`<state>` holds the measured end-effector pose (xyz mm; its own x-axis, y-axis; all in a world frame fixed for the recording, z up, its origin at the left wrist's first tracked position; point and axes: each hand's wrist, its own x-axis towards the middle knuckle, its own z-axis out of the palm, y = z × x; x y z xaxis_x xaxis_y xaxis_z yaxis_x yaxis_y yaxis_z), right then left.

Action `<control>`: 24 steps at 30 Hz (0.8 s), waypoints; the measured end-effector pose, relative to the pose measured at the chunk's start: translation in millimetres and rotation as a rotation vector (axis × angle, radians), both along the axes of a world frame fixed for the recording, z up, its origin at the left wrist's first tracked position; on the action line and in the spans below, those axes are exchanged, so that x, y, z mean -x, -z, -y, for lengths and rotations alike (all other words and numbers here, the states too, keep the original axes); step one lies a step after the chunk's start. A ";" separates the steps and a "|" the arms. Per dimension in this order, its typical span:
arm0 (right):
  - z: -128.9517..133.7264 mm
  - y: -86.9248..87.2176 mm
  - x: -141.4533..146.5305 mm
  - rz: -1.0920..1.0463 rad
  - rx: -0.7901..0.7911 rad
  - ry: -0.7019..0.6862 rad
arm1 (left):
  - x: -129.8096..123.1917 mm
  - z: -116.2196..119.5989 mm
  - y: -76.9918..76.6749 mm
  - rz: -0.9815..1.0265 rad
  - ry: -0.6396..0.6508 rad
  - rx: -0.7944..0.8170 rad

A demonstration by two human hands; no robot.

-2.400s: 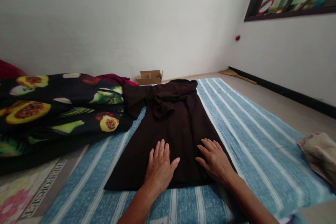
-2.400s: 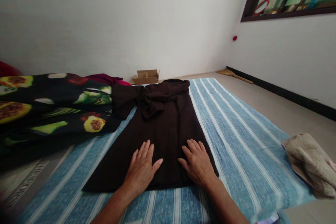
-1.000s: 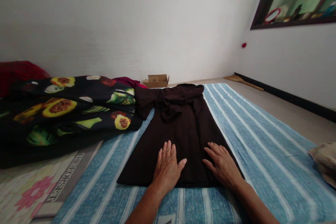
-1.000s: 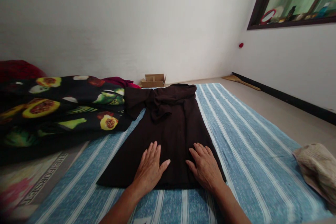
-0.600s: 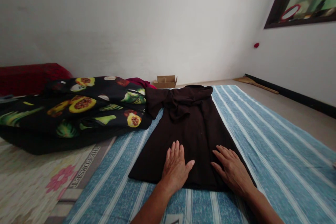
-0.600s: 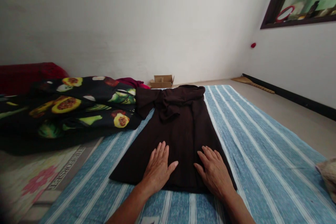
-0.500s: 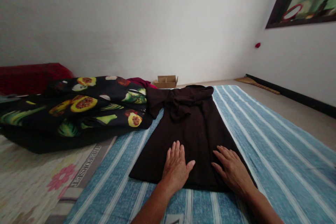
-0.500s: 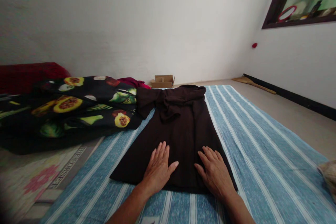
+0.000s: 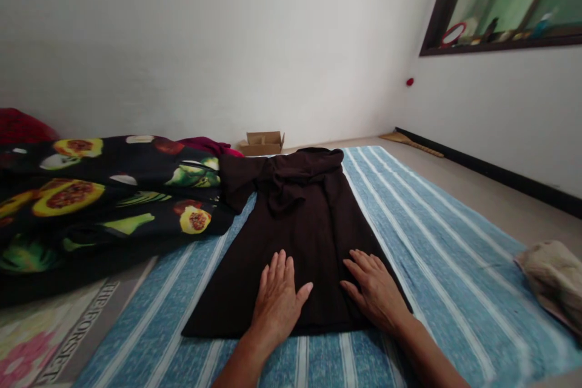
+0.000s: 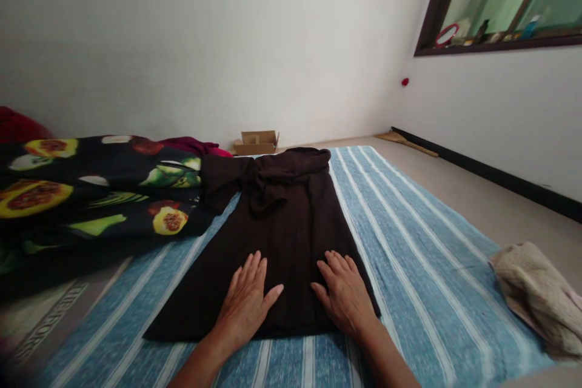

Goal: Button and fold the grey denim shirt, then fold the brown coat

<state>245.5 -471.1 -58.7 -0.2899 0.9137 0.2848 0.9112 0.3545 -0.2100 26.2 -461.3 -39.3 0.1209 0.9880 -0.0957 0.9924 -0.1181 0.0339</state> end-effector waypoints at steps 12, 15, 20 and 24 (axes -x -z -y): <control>-2.9 -1.9 1.5 -0.088 -0.005 -0.005 | -9.7 -17.0 -23.2 0.105 0.110 -0.040; -2.9 -2.1 -3.1 -0.172 -0.030 -0.031 | -27.7 -27.5 -31.0 0.215 0.239 -0.056; 0.2 -11.3 -29.8 -0.440 -0.122 0.000 | -57.7 -44.8 -30.5 0.353 0.324 -0.091; 4.1 -18.4 -56.3 -0.520 -0.150 0.078 | -72.7 -51.0 -24.7 0.374 0.358 -0.102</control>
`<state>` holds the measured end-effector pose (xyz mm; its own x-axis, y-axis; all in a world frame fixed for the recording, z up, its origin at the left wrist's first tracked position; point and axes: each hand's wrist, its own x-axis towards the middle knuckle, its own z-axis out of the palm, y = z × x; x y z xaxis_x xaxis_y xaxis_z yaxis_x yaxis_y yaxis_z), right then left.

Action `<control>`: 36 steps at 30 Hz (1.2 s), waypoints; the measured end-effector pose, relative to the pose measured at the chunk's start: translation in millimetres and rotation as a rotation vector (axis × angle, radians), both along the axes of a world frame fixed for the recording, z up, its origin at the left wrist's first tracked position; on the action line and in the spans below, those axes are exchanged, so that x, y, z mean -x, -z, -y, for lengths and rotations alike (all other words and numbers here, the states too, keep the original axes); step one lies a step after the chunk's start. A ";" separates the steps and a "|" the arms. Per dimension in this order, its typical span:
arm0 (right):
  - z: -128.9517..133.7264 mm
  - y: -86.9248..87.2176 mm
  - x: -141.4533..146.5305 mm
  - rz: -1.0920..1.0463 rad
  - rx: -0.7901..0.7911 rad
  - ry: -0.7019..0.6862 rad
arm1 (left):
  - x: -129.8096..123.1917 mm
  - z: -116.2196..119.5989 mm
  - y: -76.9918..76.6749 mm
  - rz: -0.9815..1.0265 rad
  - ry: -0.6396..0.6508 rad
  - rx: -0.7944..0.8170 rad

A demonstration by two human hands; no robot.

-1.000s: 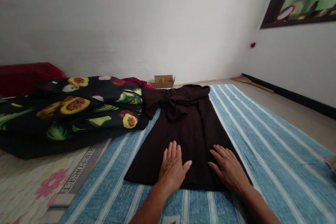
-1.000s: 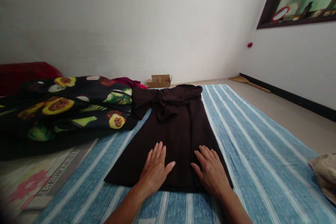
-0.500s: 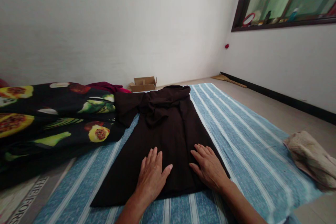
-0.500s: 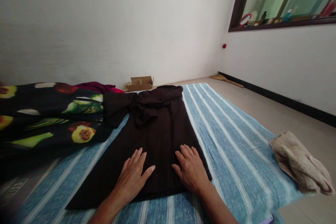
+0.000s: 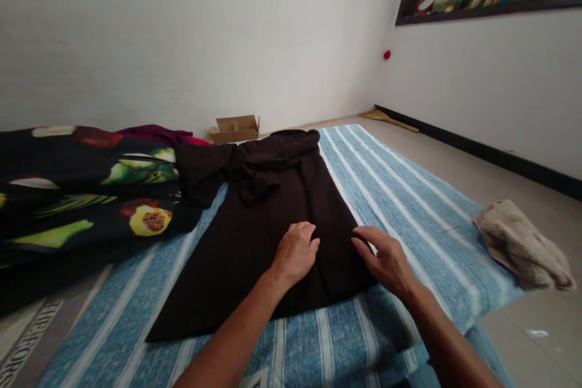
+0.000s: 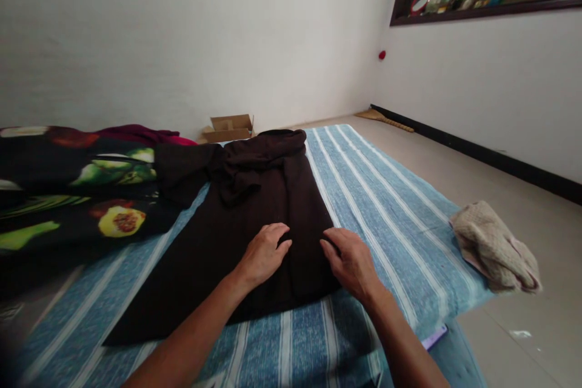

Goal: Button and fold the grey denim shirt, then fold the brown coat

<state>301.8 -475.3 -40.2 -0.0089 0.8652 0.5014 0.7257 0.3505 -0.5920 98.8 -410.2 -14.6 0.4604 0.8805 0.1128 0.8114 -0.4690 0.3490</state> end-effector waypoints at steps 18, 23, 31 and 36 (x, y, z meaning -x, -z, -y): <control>10.6 38.8 10.0 0.340 -0.005 -0.065 | -27.9 -49.8 8.6 0.413 -0.500 0.533; 8.5 44.1 8.7 0.442 0.005 -0.083 | -26.4 -54.0 7.6 0.498 -0.462 0.604; 0.1 26.8 16.7 0.503 0.114 -0.114 | -25.7 -70.3 9.1 0.516 -0.509 0.550; -31.8 -16.2 32.5 0.492 0.284 -0.187 | -25.6 -84.4 7.0 0.581 -0.570 0.558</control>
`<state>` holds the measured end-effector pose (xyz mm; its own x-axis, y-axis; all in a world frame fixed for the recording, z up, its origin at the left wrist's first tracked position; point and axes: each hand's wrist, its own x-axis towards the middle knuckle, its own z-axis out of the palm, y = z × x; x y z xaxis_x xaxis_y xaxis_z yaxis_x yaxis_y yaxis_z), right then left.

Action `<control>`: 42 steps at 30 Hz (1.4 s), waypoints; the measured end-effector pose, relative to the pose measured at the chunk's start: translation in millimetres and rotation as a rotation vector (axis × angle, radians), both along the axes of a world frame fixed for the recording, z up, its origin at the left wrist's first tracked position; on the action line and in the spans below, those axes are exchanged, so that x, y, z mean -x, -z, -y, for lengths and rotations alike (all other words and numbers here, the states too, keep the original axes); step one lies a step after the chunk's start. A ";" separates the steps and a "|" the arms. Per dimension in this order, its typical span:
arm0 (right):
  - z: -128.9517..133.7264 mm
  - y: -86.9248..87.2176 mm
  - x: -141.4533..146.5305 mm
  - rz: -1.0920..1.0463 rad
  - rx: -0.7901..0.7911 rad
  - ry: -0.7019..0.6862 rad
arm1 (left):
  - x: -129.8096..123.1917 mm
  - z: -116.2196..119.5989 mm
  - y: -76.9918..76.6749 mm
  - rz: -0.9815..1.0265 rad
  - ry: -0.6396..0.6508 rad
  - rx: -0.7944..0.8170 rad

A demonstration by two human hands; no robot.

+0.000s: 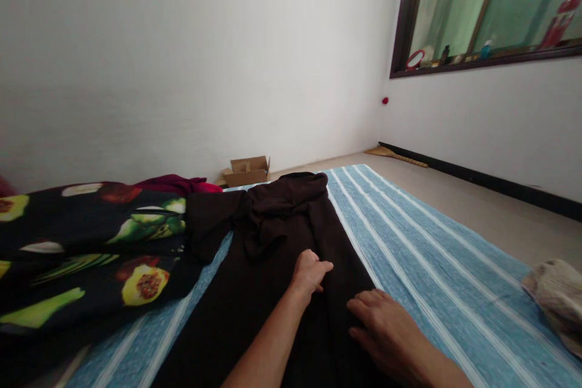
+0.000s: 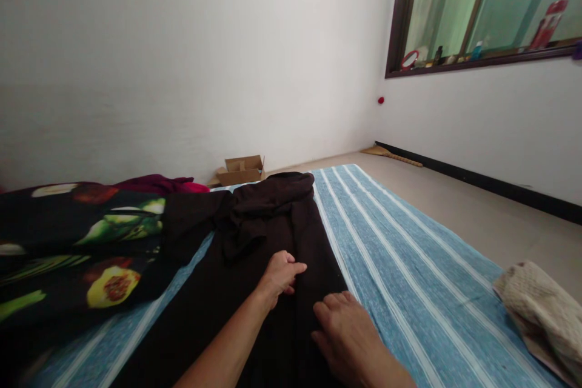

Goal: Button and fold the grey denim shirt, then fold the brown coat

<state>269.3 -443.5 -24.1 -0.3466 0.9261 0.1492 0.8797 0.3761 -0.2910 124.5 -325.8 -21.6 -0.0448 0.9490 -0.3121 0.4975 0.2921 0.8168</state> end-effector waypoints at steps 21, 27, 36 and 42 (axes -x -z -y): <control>-58.1 108.3 19.3 0.019 -0.471 -0.111 | -10.1 -161.4 17.9 0.087 -0.197 -0.233; -56.7 101.5 14.3 0.042 -0.623 -0.138 | -4.1 -186.0 29.6 -0.049 -0.142 -0.353; -56.1 101.4 20.7 0.048 -0.688 -0.127 | -1.1 -185.3 21.4 -0.341 -0.038 -0.449; -57.9 96.1 22.7 0.083 -0.773 -0.089 | -3.4 -177.7 14.7 -0.549 0.072 -0.445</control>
